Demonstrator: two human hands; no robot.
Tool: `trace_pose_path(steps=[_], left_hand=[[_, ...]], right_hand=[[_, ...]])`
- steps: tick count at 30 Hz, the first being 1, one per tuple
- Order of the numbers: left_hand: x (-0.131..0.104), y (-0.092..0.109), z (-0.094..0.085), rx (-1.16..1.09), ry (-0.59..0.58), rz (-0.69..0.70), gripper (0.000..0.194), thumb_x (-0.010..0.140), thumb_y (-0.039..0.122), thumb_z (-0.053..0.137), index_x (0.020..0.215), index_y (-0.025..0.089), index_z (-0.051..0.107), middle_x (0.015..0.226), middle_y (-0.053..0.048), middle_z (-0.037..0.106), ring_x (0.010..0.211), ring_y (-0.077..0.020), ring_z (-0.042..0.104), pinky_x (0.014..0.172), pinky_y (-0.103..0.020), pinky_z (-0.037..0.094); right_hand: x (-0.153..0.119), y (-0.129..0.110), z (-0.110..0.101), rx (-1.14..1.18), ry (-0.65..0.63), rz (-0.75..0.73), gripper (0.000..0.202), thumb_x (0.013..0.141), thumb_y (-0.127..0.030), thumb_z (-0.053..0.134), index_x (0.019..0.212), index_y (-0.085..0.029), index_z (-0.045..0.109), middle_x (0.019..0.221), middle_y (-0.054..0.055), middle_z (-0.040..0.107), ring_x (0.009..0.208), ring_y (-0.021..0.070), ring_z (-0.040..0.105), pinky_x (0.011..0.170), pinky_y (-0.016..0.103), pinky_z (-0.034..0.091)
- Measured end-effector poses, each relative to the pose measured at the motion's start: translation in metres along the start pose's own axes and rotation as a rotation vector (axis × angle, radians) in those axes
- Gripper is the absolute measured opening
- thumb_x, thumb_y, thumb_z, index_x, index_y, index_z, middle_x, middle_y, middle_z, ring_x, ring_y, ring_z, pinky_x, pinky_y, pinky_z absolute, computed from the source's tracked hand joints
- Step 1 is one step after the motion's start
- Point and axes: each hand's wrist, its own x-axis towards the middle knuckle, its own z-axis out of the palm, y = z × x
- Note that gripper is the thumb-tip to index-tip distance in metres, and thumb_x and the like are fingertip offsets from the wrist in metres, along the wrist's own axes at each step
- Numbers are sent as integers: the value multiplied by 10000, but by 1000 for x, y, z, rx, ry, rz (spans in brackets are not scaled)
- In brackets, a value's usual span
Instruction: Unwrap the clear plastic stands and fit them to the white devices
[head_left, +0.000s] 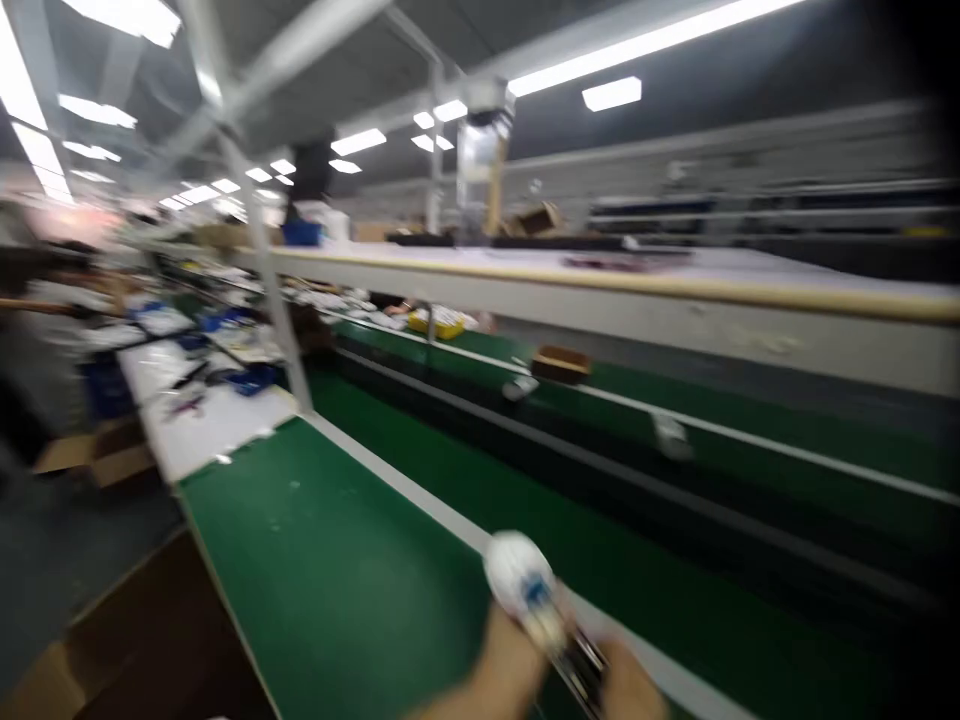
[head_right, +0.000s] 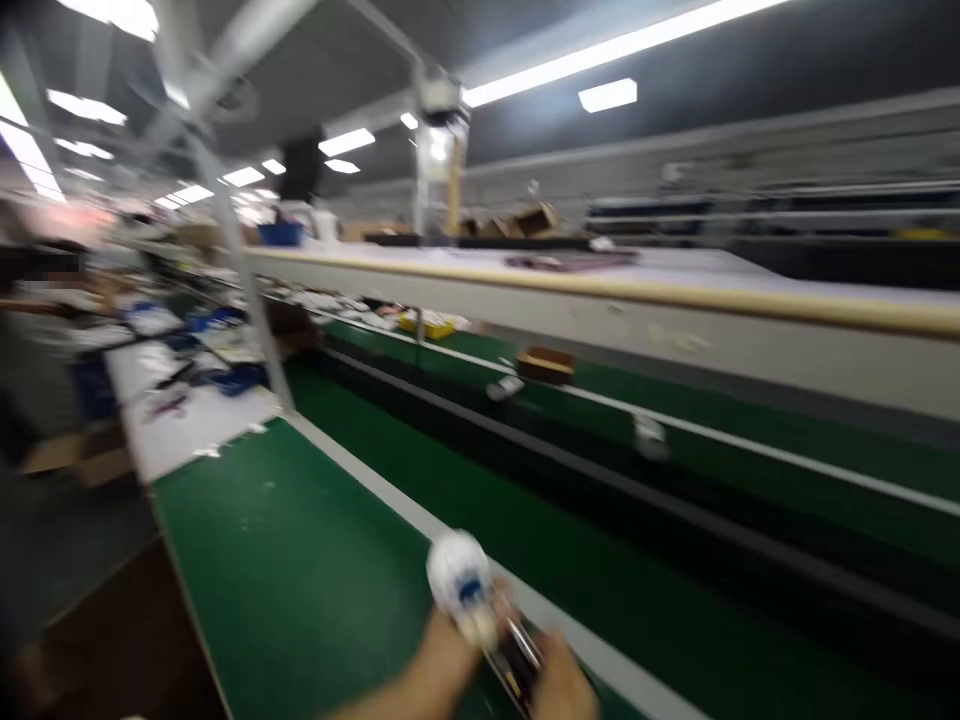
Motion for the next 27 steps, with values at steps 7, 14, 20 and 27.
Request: trace_pose_path(steps=[7,14,20,27], left_hand=[[60,-6,63,360,-41,-98,281,877,317,517,1085,128,539,1008,-67,595,831,-161,595,724,-343,513],[81,-19,56,864,-53,295,331,864,310,451,1123,116,524,1078,-146,589,1018,-279,547,850,-413,438],[-4,-77,104,1133,-917,829,494,712,40,522,1146,273,555,1303,-19,513,1244,-209,398,1027,-348,306],[-11,-78,134,1415,-1242,1121,281,753,2,444,924,167,595,1062,-132,603,1087,-277,478,1029,-486,207]], right_hand=[[-138,28,-133,-71,241,436,432,859,-510,347,866,-177,622,744,54,650,637,173,617,507,251,485],[-239,32,-101,-539,78,418,236,888,-371,404,966,-208,555,808,44,629,687,190,621,581,281,496],[-234,30,-46,-905,58,520,682,635,-106,633,1285,-162,435,969,113,601,884,290,602,731,401,537],[-258,27,-90,-742,53,437,661,595,-29,492,1242,-159,462,1071,126,571,1015,266,563,873,362,489]])
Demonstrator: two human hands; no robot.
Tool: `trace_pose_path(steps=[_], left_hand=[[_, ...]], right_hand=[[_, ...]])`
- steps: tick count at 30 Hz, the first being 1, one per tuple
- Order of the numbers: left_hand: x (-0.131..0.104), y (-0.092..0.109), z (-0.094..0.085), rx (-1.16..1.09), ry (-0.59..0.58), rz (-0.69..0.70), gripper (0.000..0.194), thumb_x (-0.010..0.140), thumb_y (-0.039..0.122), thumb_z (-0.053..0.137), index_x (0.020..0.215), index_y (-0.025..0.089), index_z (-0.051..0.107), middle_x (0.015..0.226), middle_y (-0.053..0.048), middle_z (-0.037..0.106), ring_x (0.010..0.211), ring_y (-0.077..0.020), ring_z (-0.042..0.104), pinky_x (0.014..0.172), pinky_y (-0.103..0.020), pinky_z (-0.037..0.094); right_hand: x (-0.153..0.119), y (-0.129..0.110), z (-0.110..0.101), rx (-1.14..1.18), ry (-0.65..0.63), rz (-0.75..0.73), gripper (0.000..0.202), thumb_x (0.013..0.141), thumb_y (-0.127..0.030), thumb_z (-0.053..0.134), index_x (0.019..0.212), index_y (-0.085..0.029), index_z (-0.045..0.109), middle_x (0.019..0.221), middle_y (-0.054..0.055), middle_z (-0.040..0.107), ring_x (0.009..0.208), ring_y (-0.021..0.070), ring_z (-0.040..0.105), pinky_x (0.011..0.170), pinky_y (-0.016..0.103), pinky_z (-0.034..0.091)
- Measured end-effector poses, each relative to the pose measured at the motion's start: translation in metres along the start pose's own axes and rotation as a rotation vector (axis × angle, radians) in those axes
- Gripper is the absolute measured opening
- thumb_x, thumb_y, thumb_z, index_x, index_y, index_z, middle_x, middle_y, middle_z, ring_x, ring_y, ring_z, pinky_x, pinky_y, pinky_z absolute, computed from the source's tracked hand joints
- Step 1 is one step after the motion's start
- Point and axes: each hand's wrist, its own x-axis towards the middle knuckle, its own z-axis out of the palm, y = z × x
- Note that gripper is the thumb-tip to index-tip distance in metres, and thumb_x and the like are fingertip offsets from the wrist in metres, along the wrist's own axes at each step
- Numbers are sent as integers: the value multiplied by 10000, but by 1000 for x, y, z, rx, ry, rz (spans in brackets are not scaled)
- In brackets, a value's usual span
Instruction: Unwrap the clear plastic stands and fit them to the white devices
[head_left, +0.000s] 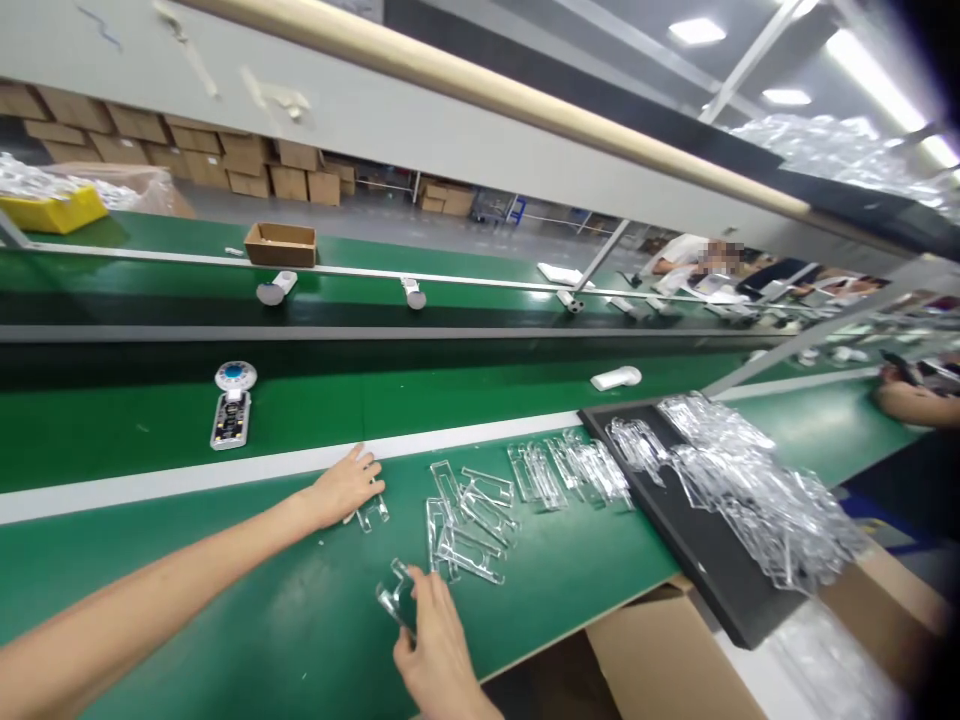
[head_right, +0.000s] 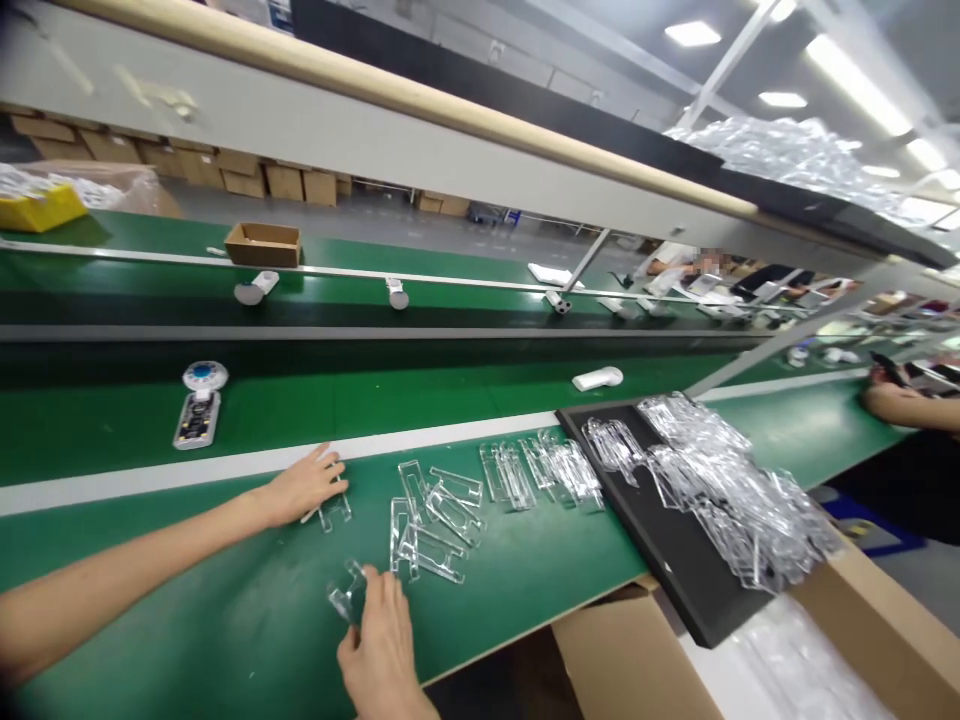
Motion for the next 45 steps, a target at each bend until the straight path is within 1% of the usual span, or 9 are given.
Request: trace_pose_path(steps=[6,10,15,19,23,31,37,41,45], left_hand=[[-9,1,-11,13,-60,-57,249,698,10,417,837,188,521,776,-39,587,704,-198,528,661,-292,371],[9,27,-29,-22,-25,-22,288,718,-17,349,814,203,508,800,-8,571,737,-163,512,672,-260,350],[71,65,-38,-20,-44,136,228,758,9,415,830,196,524,982,-32,582,916,-175,514,784,-274,349],[113,78,-22,42,-125,207,142,819,82,446,823,184,545,970,-68,607,956,-209,528,788,-306,357],[129,80,-8,115,-170,222,151,818,79,446,873,160,561,911,-102,613,882,-236,542,745,-338,363],[122,77,-14,168,-135,159,117,780,90,472,824,160,555,902,-118,579,875,-260,523,736,-356,362],[80,66,-39,123,-101,133,205,769,31,421,863,179,528,838,-75,598,804,-228,535,725,-338,358],[52,94,-48,78,-120,210,206,759,27,436,828,207,509,787,-32,594,778,-200,535,727,-323,353],[63,141,-27,17,-143,218,149,758,94,484,863,197,510,936,-64,606,867,-214,549,710,-312,393]], right_hand=[[17,81,-68,8,188,13,485,759,-182,477,1240,-170,419,993,110,550,925,260,560,791,414,505],[37,116,-91,-5,152,75,348,818,-210,448,1163,-173,475,923,79,552,826,217,573,725,366,511],[44,132,-99,-5,127,79,362,802,-143,457,1164,-159,468,902,62,550,823,196,571,734,335,506],[52,137,-94,-39,147,49,395,770,-86,479,1156,-169,470,974,74,565,934,213,544,820,358,475],[66,134,-83,-90,103,8,399,748,-89,548,1133,-177,489,1060,90,570,994,246,516,847,394,437],[81,122,-72,-193,35,63,344,695,-19,521,1013,-150,525,1016,136,572,971,285,506,805,406,383],[80,122,-82,-126,53,195,321,674,13,425,939,-142,521,946,124,613,900,250,555,775,355,396],[63,125,-96,-12,95,265,403,704,-13,396,1086,-128,456,919,91,625,821,206,596,751,316,425],[37,128,-106,89,131,293,575,699,-59,441,1260,-124,330,1036,86,586,928,169,583,809,274,448]])
